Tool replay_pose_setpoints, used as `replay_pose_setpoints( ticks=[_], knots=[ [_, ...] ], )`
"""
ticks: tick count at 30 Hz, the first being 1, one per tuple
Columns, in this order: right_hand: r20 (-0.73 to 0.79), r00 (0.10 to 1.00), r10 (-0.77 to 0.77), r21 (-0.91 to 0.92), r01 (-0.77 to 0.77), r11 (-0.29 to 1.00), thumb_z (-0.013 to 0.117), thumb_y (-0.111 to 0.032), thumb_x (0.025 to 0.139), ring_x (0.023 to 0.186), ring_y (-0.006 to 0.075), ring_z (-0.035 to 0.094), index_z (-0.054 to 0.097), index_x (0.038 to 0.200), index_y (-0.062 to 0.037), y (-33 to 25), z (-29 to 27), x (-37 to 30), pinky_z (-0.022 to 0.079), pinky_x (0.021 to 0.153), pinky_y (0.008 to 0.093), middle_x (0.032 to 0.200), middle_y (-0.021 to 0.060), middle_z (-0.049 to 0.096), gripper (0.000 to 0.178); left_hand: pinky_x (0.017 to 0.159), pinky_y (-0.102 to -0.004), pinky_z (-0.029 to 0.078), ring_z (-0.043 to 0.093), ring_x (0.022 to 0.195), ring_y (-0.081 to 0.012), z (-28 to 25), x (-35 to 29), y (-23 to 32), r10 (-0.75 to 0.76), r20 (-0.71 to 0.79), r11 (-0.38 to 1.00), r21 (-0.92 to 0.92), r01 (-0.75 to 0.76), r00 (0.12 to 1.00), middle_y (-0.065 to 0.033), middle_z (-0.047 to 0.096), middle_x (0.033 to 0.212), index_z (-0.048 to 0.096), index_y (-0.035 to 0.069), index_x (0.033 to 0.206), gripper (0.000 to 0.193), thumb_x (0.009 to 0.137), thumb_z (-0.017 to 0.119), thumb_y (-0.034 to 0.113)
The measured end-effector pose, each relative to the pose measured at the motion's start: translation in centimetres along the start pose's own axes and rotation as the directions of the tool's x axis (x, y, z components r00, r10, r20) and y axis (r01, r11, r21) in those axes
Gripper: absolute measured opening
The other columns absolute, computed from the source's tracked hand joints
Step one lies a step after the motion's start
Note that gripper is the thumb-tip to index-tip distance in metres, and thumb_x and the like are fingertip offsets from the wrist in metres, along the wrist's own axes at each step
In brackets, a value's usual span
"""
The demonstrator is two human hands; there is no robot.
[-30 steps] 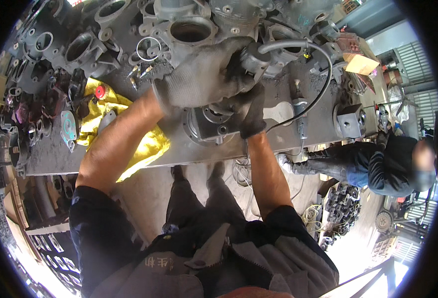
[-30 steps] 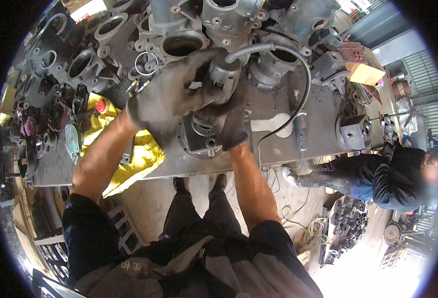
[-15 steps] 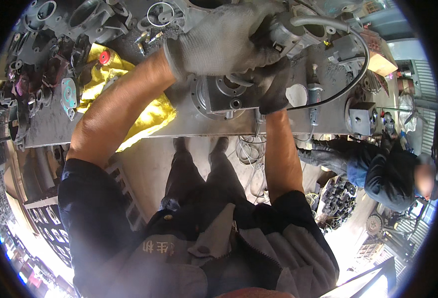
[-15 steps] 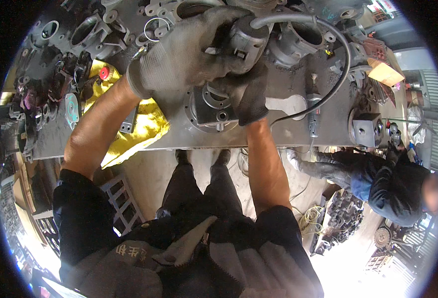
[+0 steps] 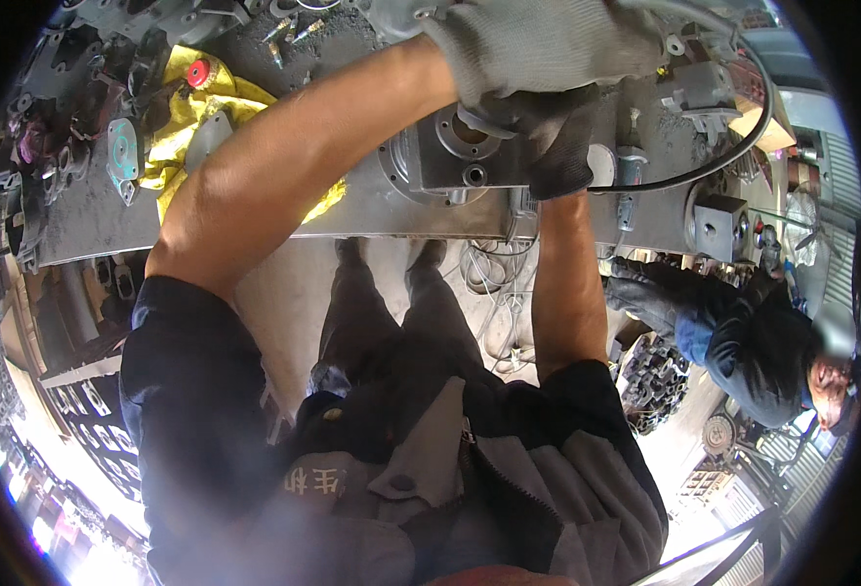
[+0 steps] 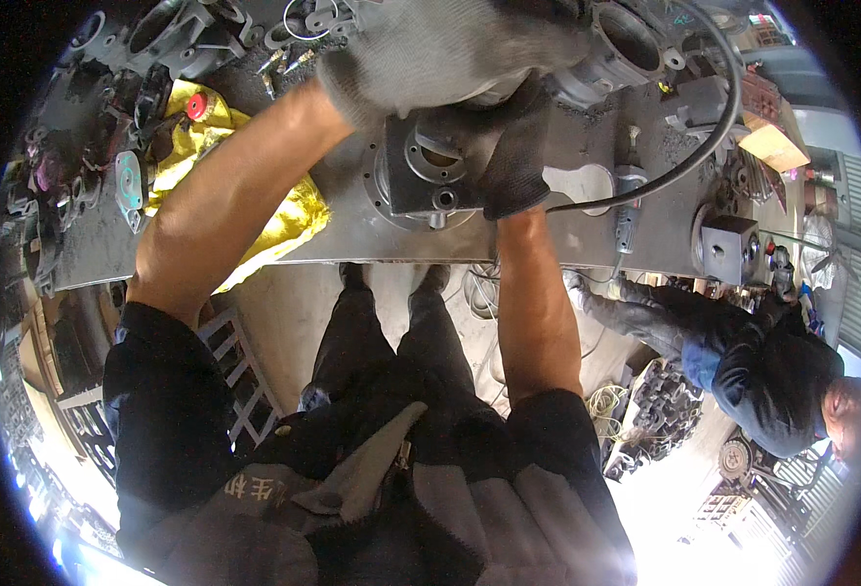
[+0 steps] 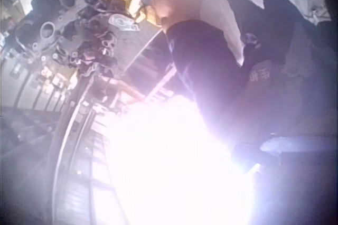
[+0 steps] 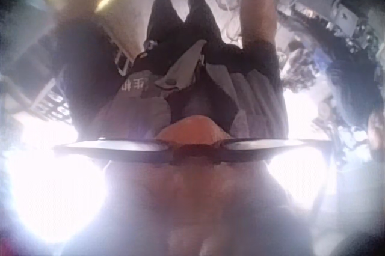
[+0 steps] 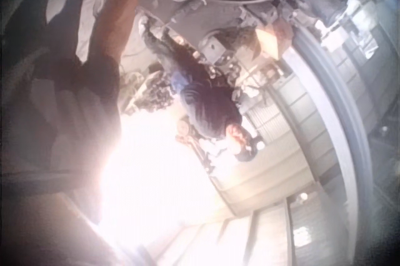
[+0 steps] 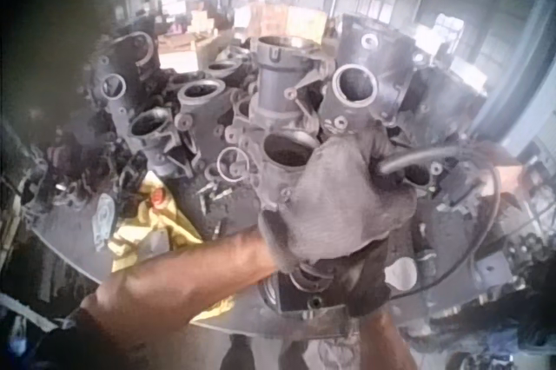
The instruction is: The person uses an angle grinder to smooth the surface of a metal part on a workbench. They reposition the part and continue grinding different areas, then place the part on top of another metal component.
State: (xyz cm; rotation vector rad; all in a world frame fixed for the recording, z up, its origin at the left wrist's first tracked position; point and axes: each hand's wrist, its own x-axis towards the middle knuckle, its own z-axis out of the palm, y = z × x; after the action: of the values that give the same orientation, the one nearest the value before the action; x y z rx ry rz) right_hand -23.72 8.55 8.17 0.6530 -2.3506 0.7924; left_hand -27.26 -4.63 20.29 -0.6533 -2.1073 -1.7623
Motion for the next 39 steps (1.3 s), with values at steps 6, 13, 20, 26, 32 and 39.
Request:
replay_pose_setpoints(
  ticks=[6, 13, 20, 26, 32, 39],
  knots=[
    [0.027, 0.969, 0.246, 0.264, -0.244, 0.933, 0.091, -0.026, 0.062, 0.086, 0.0281, 0.073, 0.072, 0.104, -0.0037, 0.0, 0.0, 0.5, 0.058, 0.077, 0.0386, 0.101, 0.0117, 0.075, 0.051, 0.063, -0.0426, 0.056, 0.068, 0.063, -0.0385, 0.9, 0.4, -0.5, 0.195, -0.021, 0.965, 0.183, -0.188, 0.981, -0.0231, 0.065, 0.067, 0.066, -0.005, 0.086, 0.035, 0.072, 0.077, 0.024],
    [0.048, 0.958, 0.283, 0.288, -0.285, 0.914, 0.086, -0.031, 0.069, 0.101, 0.0269, 0.068, 0.064, 0.119, -0.0037, 0.1, 0.0, 0.1, 0.054, 0.088, 0.0368, 0.114, 0.0113, 0.07, 0.062, 0.052, -0.0382, 0.055, 0.066, 0.053, -0.0274, 1.1, 0.6, 0.3, 0.017, 0.057, 0.99, 0.136, -0.024, 0.998, -0.0183, 0.063, 0.06, 0.064, -0.01, 0.082, 0.035, 0.074, 0.076, 0.022],
    [0.202, 0.979, -0.026, -0.161, 0.059, 0.985, 0.077, -0.039, 0.083, 0.118, 0.0277, 0.059, 0.052, 0.139, -0.0067, 11.7, 2.3, -5.8, 0.049, 0.098, 0.0382, 0.134, 0.0112, 0.06, 0.07, 0.052, -0.0368, 0.055, 0.066, 0.053, -0.0246, 0.5, 1.2, -0.2, 0.095, 0.068, 0.995, 0.011, -0.096, 0.993, -0.0157, 0.062, 0.06, 0.062, -0.009, 0.081, 0.026, 0.076, 0.072, 0.015],
    [0.325, 0.931, 0.165, -0.101, -0.139, 0.985, 0.078, -0.036, 0.081, 0.119, 0.0275, 0.058, 0.051, 0.14, -0.0068, 18.0, 5.1, -5.0, 0.051, 0.097, 0.039, 0.135, 0.0121, 0.059, 0.072, 0.057, -0.0382, 0.055, 0.069, 0.062, -0.0249, 1.3, 1.9, 0.0, 0.124, -0.043, 0.984, -0.121, -0.129, 0.991, -0.016, 0.065, 0.065, 0.063, -0.006, 0.085, 0.034, 0.076, 0.078, 0.022],
    [0.011, 0.99, 0.14, 0.236, -0.139, 0.962, 0.081, -0.03, 0.081, 0.122, 0.0266, 0.057, 0.047, 0.14, -0.0054, 2.1, 0.4, -1.2, 0.049, 0.102, 0.0406, 0.138, 0.0106, 0.055, 0.072, 0.062, -0.0388, 0.055, 0.069, 0.064, -0.0319, 2.2, -0.8, 0.7, 0.294, -0.231, 0.911, 0.362, -0.198, 0.927, -0.0186, 0.066, 0.069, 0.065, -0.004, 0.082, 0.033, 0.075, 0.079, 0.025],
    [-0.069, 0.996, 0.048, 0.049, -0.045, 0.998, 0.092, -0.033, 0.061, 0.099, 0.0337, 0.069, 0.07, 0.111, -0.0051, -0.2, 0.5, -0.7, 0.053, 0.089, 0.0413, 0.108, 0.0123, 0.073, 0.062, 0.063, -0.0418, 0.054, 0.069, 0.064, -0.036, 1.1, -1.4, -1.8, 0.228, -0.034, 0.973, 0.053, -0.226, 0.973, -0.0203, 0.065, 0.067, 0.064, -0.002, 0.084, 0.028, 0.071, 0.078, 0.018]
  ],
)
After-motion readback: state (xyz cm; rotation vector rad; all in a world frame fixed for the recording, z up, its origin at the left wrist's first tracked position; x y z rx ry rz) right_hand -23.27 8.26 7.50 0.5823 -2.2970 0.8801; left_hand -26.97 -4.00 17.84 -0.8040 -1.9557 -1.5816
